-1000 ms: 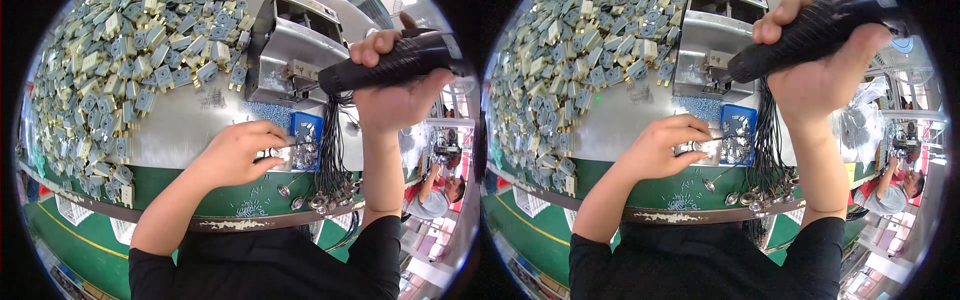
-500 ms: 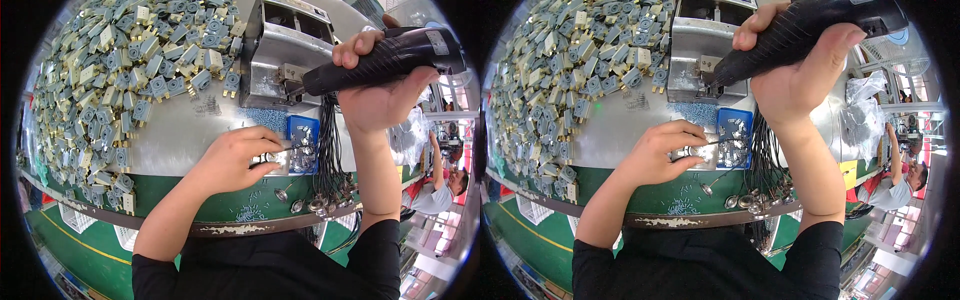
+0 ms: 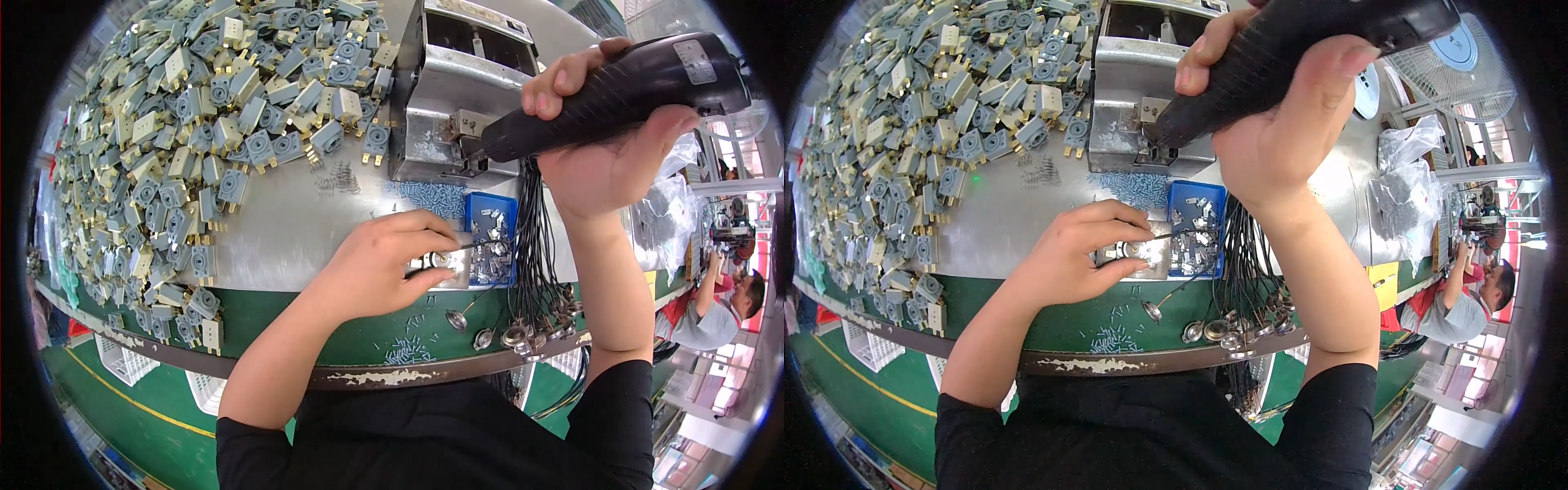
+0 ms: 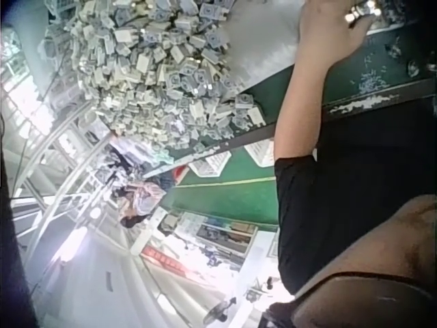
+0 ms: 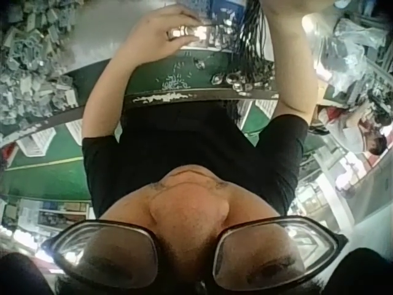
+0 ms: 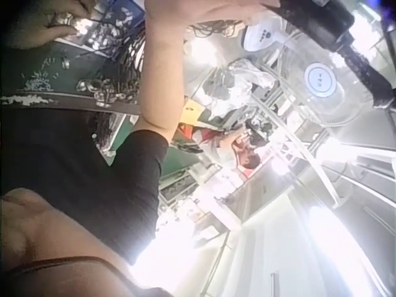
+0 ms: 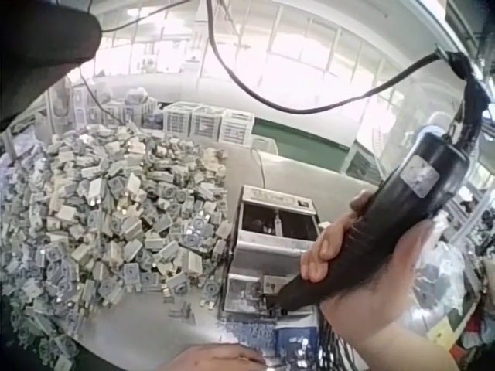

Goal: Assembling electronic components by connecting wire harnesses and using a power screwdriver to secure them.

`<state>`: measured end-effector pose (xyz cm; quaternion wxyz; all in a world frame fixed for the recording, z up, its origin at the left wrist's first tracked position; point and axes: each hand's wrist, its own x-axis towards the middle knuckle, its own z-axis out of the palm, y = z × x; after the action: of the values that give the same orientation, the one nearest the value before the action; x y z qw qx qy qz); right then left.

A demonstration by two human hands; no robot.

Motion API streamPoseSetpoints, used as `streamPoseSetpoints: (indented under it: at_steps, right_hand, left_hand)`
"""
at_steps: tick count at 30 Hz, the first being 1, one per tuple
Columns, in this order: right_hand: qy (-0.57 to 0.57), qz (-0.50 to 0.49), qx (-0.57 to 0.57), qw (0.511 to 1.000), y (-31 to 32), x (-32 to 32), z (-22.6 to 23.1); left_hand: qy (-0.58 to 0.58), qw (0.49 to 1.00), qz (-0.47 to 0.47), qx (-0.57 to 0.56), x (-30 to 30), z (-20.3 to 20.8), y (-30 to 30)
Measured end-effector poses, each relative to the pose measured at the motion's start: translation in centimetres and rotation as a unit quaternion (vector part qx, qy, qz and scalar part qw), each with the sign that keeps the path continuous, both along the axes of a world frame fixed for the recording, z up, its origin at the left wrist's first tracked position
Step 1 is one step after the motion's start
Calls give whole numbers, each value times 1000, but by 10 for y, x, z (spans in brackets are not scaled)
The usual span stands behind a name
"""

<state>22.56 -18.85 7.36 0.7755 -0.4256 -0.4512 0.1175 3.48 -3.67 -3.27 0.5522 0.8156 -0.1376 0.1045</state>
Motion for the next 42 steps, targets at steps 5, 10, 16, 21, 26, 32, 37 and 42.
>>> streamPoseSetpoints:
  at_steps: [5, 10, 16, 21, 26, 32, 37, 42]
  right_hand:
    - [-10, -1, -31, 999, 1, -8, 0]
    - [55, 63, -50, 995, -4, -40, 17]
    - [29, 76, -137, 987, -2, -88, 27]
    - [-17, 86, -181, 980, 5, -95, 16]
    - [-48, 99, -188, 976, 2, -85, 5]
    - [-48, 94, -188, 976, 4, -90, 8]
    - [58, 94, -99, 989, 12, -90, -11]
    - [27, 69, -94, 993, 10, -94, -19]
  left_hand:
    - [4, 1000, 2, -1, -2, -3, -3]
    - [11, 1000, 22, 5, -6, -5, 0]
    - [16, 1000, 13, 17, -2, -3, 3]
    - [29, 999, 19, 25, -6, -2, 4]
    - [29, 999, 21, 32, -8, -7, 3]
    - [1, 999, 19, 27, -6, -7, 2]
    - [0, 999, 24, 22, -6, -9, 1]
    - [-2, 999, 27, 24, -6, -10, 0]
